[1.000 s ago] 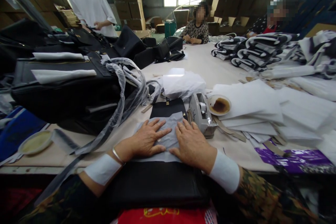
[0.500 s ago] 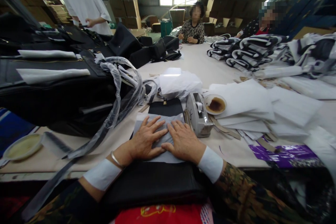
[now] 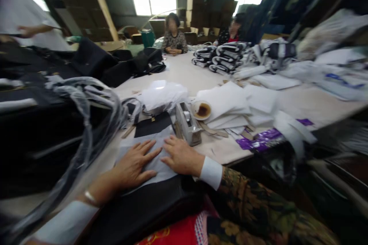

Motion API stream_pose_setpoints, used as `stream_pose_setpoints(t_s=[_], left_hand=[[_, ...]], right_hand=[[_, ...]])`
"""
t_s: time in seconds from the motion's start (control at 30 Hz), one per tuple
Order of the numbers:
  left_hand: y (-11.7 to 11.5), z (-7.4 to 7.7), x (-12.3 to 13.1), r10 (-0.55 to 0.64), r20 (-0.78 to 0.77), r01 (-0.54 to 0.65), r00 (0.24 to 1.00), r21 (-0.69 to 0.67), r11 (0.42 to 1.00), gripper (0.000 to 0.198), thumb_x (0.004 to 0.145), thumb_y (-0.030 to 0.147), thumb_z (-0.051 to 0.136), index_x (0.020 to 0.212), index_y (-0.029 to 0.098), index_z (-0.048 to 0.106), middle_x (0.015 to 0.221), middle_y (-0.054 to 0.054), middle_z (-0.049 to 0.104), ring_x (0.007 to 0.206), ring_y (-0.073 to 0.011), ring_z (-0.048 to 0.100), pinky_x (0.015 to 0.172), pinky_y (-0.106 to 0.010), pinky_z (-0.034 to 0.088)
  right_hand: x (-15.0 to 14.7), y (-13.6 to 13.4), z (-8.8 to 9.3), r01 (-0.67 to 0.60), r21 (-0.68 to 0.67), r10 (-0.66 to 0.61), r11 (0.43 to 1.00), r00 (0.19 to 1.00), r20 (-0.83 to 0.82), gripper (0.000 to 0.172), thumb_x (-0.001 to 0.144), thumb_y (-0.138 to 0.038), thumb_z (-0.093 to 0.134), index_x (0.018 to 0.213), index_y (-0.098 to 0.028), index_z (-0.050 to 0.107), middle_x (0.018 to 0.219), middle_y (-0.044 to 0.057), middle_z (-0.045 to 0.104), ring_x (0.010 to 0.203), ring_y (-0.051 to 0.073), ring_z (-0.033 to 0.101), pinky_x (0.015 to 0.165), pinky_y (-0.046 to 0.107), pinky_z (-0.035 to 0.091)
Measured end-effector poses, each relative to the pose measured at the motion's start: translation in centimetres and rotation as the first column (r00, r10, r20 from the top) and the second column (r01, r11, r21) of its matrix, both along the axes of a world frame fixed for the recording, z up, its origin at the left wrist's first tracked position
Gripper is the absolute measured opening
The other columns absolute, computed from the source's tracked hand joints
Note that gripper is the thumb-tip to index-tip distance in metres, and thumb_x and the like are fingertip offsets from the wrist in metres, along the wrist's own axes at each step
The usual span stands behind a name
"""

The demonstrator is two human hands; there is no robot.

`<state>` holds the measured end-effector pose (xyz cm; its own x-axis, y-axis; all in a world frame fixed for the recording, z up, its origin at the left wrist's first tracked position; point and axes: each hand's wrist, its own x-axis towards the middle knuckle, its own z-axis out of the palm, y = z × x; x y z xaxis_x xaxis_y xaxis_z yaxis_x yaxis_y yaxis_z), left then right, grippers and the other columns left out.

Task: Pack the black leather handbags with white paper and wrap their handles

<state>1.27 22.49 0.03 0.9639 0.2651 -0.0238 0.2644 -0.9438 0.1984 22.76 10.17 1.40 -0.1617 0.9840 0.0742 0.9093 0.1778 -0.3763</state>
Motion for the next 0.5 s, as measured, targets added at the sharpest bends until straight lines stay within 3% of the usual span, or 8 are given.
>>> stream_pose_setpoints(t_s=[0.1, 0.2, 0.27, 0.3, 0.37, 0.5], left_hand=[[1.2, -1.5, 0.2, -0.029, 0.005, 0.028, 1.0, 0.086, 0.996, 0.072, 0.091, 0.065, 0.051, 0.155, 0.035, 0.038, 0.162, -0.013, 0.036, 0.143, -0.0394, 0.042, 0.113, -0.059, 0.037], [2.5, -3.3, 0.4, -0.057, 0.039, 0.05, 0.998, 0.152, 0.987, 0.069, 0.09, 0.061, 0.054, 0.154, 0.039, 0.038, 0.161, -0.008, 0.037, 0.142, -0.0376, 0.045, 0.112, -0.057, 0.04], [2.8, -4.0, 0.5, -0.063, 0.055, 0.053, 0.997, 0.169, 0.984, 0.068, 0.09, 0.059, 0.054, 0.154, 0.042, 0.036, 0.161, -0.004, 0.037, 0.141, -0.0361, 0.047, 0.112, -0.056, 0.041], [2.9, -4.1, 0.6, -0.058, 0.064, 0.047, 0.996, 0.167, 0.985, 0.069, 0.09, 0.058, 0.054, 0.154, 0.045, 0.032, 0.162, 0.0, 0.036, 0.141, -0.0351, 0.047, 0.113, -0.056, 0.041], [2.8, -4.2, 0.7, -0.04, 0.087, 0.027, 0.995, 0.145, 0.989, 0.073, 0.09, 0.055, 0.055, 0.154, 0.053, 0.021, 0.162, 0.009, 0.031, 0.141, -0.0338, 0.047, 0.113, -0.055, 0.042], [2.8, -3.9, 1.0, -0.021, 0.105, 0.012, 0.994, 0.08, 0.997, 0.085, 0.084, 0.052, 0.061, 0.149, 0.065, 0.008, 0.159, 0.023, 0.026, 0.137, -0.036, 0.052, 0.109, -0.058, 0.046]], right_hand=[[3.4, -3.4, 0.6, 0.117, 0.24, -0.088, 0.964, 0.988, -0.13, 0.041, 0.096, -0.036, 0.056, 0.127, -0.012, 0.065, 0.138, 0.017, 0.063, 0.133, 0.027, 0.054, 0.114, 0.044, 0.042], [8.6, -8.2, 0.4, 0.401, 0.319, -0.379, 0.859, 0.916, -0.131, 0.034, 0.097, -0.031, 0.051, 0.122, -0.014, 0.067, 0.127, 0.013, 0.07, 0.124, 0.021, 0.061, 0.11, 0.037, 0.046], [13.0, -12.1, -0.1, 0.639, 0.266, -0.659, 0.722, 0.752, -0.017, 0.032, 0.099, -0.028, 0.046, 0.117, -0.016, 0.07, 0.123, 0.011, 0.072, 0.119, 0.019, 0.063, 0.106, 0.033, 0.048], [15.3, -14.2, -0.4, 0.754, 0.22, -0.783, 0.618, 0.616, 0.09, 0.032, 0.101, -0.026, 0.043, 0.117, -0.019, 0.07, 0.123, 0.008, 0.072, 0.117, 0.018, 0.064, 0.104, 0.03, 0.049], [19.8, -18.3, -1.2, 0.854, 0.187, -0.873, 0.485, 0.462, 0.155, 0.035, 0.101, -0.018, 0.039, 0.114, -0.014, 0.071, 0.118, 0.013, 0.073, 0.113, 0.021, 0.066, 0.1, 0.033, 0.05], [25.7, -24.4, -3.5, 0.92, 0.116, -0.903, 0.375, 0.334, 0.271, 0.02, 0.098, -0.022, 0.056, 0.092, -0.013, 0.073, 0.091, 0.009, 0.074, 0.085, 0.018, 0.071, 0.081, 0.031, 0.056]])
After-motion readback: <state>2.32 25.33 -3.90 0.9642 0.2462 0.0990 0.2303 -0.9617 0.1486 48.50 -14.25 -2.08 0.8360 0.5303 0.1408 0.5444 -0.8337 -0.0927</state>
